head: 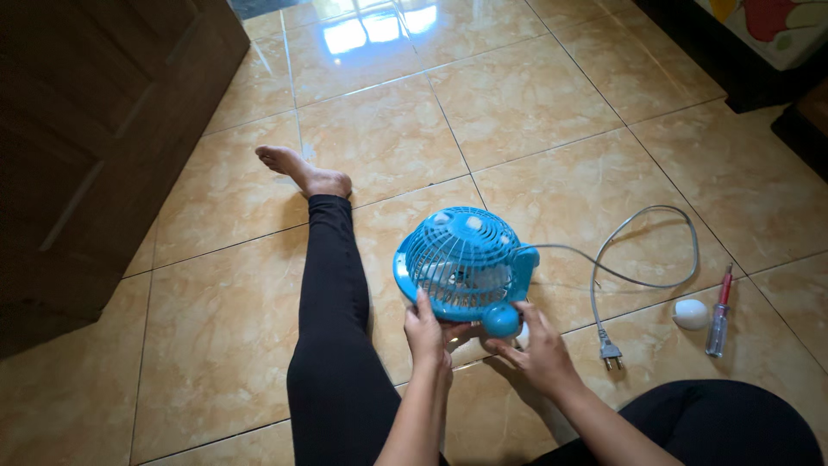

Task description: The person sits on the floor and assembles a small blue fan by attaching white spherical feet and using a screwdriver to tighten screws on the base and rear housing.

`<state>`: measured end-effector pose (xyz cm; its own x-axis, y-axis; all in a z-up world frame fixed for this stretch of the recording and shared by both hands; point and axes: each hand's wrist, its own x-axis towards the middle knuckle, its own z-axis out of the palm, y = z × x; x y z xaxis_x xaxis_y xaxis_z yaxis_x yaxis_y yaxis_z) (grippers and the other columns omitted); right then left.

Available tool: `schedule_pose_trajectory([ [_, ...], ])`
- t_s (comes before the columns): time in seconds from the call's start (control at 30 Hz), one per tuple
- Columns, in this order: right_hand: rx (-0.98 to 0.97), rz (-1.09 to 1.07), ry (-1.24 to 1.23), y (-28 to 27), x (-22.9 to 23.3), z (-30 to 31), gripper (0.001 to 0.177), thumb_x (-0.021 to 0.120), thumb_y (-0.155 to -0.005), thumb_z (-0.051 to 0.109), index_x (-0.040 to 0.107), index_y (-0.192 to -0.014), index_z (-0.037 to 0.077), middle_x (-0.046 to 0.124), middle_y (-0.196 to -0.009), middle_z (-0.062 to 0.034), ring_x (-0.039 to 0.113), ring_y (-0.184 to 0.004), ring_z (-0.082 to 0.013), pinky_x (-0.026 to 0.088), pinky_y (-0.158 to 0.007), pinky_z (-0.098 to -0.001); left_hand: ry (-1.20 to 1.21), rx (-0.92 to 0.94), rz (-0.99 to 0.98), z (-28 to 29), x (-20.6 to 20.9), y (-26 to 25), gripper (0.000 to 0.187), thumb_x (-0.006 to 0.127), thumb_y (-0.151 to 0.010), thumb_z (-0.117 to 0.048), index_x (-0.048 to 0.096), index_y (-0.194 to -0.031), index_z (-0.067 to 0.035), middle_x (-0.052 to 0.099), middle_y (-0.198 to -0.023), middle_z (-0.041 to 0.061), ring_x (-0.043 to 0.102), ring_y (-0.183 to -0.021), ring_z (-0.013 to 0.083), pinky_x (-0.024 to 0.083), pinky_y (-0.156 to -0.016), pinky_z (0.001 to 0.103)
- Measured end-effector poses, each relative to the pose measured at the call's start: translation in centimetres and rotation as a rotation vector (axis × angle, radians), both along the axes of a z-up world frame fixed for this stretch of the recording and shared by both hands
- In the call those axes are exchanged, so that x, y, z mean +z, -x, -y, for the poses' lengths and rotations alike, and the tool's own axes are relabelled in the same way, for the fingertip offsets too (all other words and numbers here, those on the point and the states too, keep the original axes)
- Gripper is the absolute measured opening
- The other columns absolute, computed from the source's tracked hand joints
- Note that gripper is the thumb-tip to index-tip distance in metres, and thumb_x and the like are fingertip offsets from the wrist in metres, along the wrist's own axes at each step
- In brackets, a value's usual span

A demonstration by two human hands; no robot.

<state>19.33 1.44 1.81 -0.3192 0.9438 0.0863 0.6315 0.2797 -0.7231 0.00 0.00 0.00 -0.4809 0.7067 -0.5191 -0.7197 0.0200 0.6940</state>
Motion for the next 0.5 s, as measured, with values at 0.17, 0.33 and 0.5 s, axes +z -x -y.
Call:
schedule_pose_trajectory([
  [0.17, -0.046, -0.028, -0.175, -0.4, 5.1, -0.4, 0.067, 0.086, -0.074, 0.043, 0.062, -0.124, 0.006, 0.069, -0.111, -0.0169, 0.07, -0.101, -0.0339, 0.056, -0.082, -0.0425, 0.027, -0.105, -0.227, 0.0, 8.7, -0.4, 0.05, 0.068, -0.091, -0.04, 0.053, -0.104, 0.006, 0.069, -0.079, 0.021, 0.073, -0.055, 0.0302, 0.063, -0.044, 0.04],
  [0.33, -0.042, -0.286, 0.057, -2.0, 7.3, -2.0, 0.048, 0.082, -0.079, 0.037, 0.07, -0.114, 0.006, 0.074, -0.089, -0.0085, 0.069, -0.078, -0.0197, 0.054, -0.069, -0.0337, 0.172, -0.135, -0.568, -1.3, 13.6, -1.7, 0.048, 0.076, -0.087, -0.04, 0.058, -0.082, 0.005, 0.064, -0.059, 0.016, 0.064, -0.044, 0.0264, 0.05, -0.035, 0.037],
  [0.5, -0.235, -0.413, 0.645, -4.0, 6.0, -5.5, 0.041, 0.076, -0.08, 0.043, 0.077, -0.108, 0.013, 0.065, -0.073, -0.0047, 0.055, -0.053, -0.0113, 0.035, -0.042, -0.0253, 0.148, -0.202, -0.835, -3.0, 11.2, -2.6, 0.045, 0.072, -0.091, -0.043, 0.062, -0.081, 0.0, 0.068, -0.062, 0.011, 0.068, -0.05, 0.0239, 0.054, -0.047, 0.036],
])
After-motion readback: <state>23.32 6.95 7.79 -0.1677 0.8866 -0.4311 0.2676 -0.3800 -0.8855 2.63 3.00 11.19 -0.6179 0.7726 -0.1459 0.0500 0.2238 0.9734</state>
